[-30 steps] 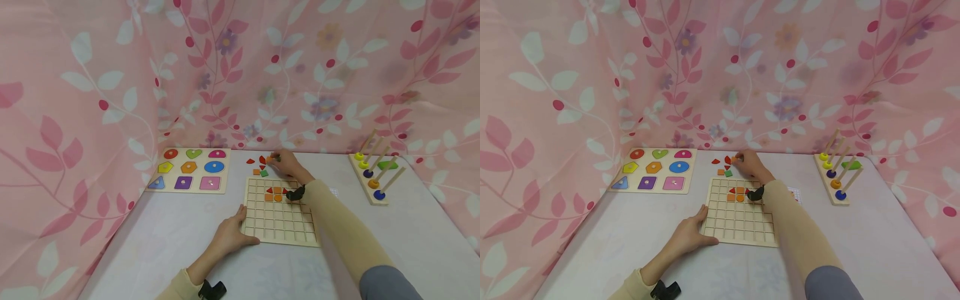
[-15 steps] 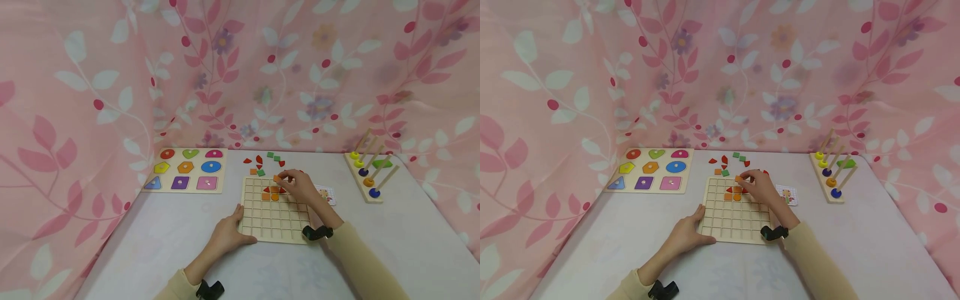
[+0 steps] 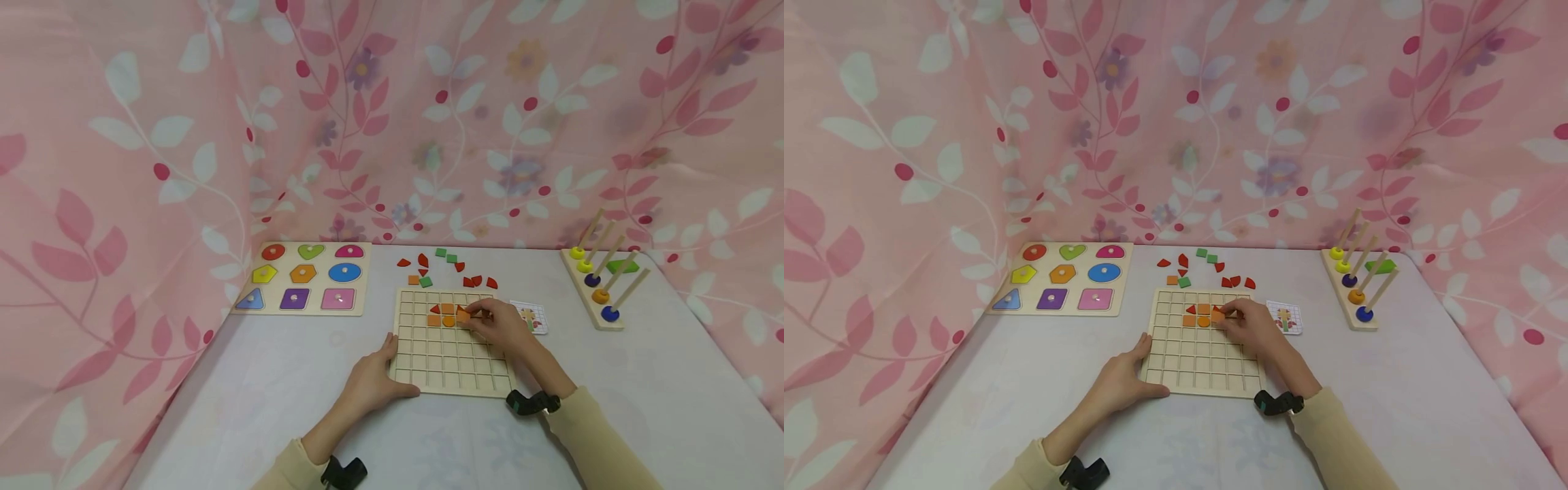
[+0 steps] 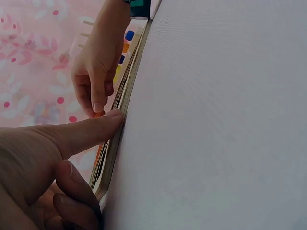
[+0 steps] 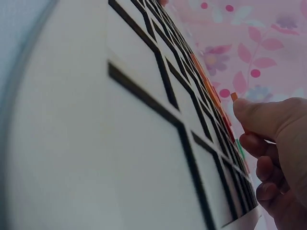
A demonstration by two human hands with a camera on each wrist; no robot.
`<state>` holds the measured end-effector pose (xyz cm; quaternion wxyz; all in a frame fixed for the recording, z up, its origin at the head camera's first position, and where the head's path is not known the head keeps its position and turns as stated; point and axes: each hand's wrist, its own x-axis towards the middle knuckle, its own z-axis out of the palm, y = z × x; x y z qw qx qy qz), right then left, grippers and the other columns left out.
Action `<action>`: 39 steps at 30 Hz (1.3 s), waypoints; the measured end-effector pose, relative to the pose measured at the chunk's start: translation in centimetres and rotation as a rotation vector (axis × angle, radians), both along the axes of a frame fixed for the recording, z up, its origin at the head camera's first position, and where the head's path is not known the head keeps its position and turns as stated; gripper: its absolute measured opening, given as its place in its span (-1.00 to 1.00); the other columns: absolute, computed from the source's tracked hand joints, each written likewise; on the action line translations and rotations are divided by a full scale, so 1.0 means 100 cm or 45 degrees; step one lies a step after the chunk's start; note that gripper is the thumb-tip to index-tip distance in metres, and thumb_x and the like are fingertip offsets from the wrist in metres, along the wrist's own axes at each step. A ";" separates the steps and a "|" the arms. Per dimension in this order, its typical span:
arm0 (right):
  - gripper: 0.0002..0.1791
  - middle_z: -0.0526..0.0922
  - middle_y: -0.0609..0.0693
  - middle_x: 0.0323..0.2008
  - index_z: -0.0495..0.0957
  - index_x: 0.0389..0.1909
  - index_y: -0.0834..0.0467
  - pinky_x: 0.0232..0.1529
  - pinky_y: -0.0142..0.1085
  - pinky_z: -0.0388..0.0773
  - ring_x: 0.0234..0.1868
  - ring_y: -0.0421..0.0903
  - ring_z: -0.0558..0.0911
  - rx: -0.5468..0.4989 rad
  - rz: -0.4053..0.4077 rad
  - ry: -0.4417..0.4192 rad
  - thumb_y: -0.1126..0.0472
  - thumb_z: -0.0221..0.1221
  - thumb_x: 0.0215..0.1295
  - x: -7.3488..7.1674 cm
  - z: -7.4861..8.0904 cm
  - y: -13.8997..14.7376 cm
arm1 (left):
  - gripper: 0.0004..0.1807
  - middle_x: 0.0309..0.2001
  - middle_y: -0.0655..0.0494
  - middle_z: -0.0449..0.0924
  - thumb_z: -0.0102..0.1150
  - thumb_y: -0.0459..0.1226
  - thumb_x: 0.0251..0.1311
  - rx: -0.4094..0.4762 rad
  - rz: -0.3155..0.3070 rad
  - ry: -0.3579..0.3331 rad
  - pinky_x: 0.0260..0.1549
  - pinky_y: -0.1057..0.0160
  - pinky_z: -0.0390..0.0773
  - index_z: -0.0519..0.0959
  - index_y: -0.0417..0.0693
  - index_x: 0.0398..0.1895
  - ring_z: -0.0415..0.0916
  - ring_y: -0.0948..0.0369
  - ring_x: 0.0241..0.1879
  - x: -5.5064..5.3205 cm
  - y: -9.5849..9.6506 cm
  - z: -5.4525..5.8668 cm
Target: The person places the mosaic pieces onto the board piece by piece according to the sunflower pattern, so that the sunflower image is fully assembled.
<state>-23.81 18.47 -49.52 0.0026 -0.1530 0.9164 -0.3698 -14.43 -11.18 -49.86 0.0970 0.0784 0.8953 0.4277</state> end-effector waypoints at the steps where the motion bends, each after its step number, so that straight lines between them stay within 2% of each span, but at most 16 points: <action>1: -0.68 0.75 0.05 -0.06 0.73 0.06 0.18 -0.09 -0.19 0.55 -0.13 -0.02 0.56 0.011 0.001 -0.005 0.11 0.43 0.38 0.001 -0.001 0.001 | 0.24 0.66 -0.17 0.12 0.73 -0.04 -0.07 0.000 -0.001 -0.001 0.35 -0.22 0.44 0.22 -0.29 0.63 0.25 -0.16 0.57 0.000 0.000 0.000; 3: -0.68 0.75 0.06 0.01 0.72 0.07 0.16 0.03 -0.10 0.59 -0.07 -0.01 0.59 0.031 0.004 -0.007 0.12 0.42 0.39 0.002 -0.005 0.004 | 0.24 0.66 -0.17 0.11 0.73 -0.03 -0.06 0.004 -0.002 -0.003 0.36 -0.21 0.43 0.22 -0.29 0.62 0.24 -0.16 0.57 0.000 0.001 0.000; 6: -0.69 0.74 0.07 0.05 0.72 0.07 0.15 0.09 -0.04 0.62 -0.03 -0.01 0.62 0.042 0.015 0.024 0.13 0.43 0.39 0.003 -0.011 0.006 | 0.24 0.65 -0.18 0.11 0.73 -0.03 -0.07 0.001 -0.003 -0.003 0.37 -0.21 0.42 0.22 -0.31 0.62 0.23 -0.16 0.57 0.001 0.001 0.001; 15: -0.71 0.75 0.02 -0.02 0.75 0.03 0.14 -0.03 -0.22 0.59 -0.12 -0.08 0.58 -0.014 0.023 0.129 0.16 0.46 0.34 0.002 -0.021 0.002 | 0.24 0.65 -0.15 0.12 0.73 -0.04 -0.07 -0.007 0.008 0.001 0.36 -0.20 0.44 0.22 -0.27 0.63 0.24 -0.15 0.57 0.000 -0.001 0.003; 24: -0.71 0.77 0.01 -0.01 0.77 0.03 0.12 -0.04 -0.24 0.59 -0.12 -0.08 0.59 -0.040 0.003 0.122 0.14 0.47 0.34 0.002 -0.022 0.003 | 0.24 0.66 -0.16 0.11 0.74 -0.04 -0.08 0.006 0.007 -0.008 0.36 -0.20 0.44 0.22 -0.27 0.63 0.23 -0.16 0.57 0.001 0.001 0.003; 32: -0.74 0.78 0.01 0.00 0.79 -0.01 0.11 -0.02 -0.25 0.59 -0.05 -0.05 0.66 -0.086 0.005 0.150 0.12 0.46 0.35 -0.002 -0.016 0.006 | 0.24 0.66 -0.15 0.11 0.73 -0.04 -0.07 0.013 0.010 0.000 0.34 -0.21 0.45 0.22 -0.27 0.63 0.23 -0.17 0.57 -0.002 0.004 0.005; 39: -0.76 0.78 -0.03 -0.03 0.79 -0.01 0.08 -0.08 -0.30 0.55 -0.12 -0.09 0.59 -0.079 -0.020 0.113 0.12 0.45 0.36 0.002 -0.025 0.003 | 0.25 0.65 -0.17 0.12 0.75 -0.05 -0.09 -0.017 0.015 -0.006 0.33 -0.20 0.47 0.23 -0.28 0.62 0.25 -0.18 0.56 0.002 0.002 0.001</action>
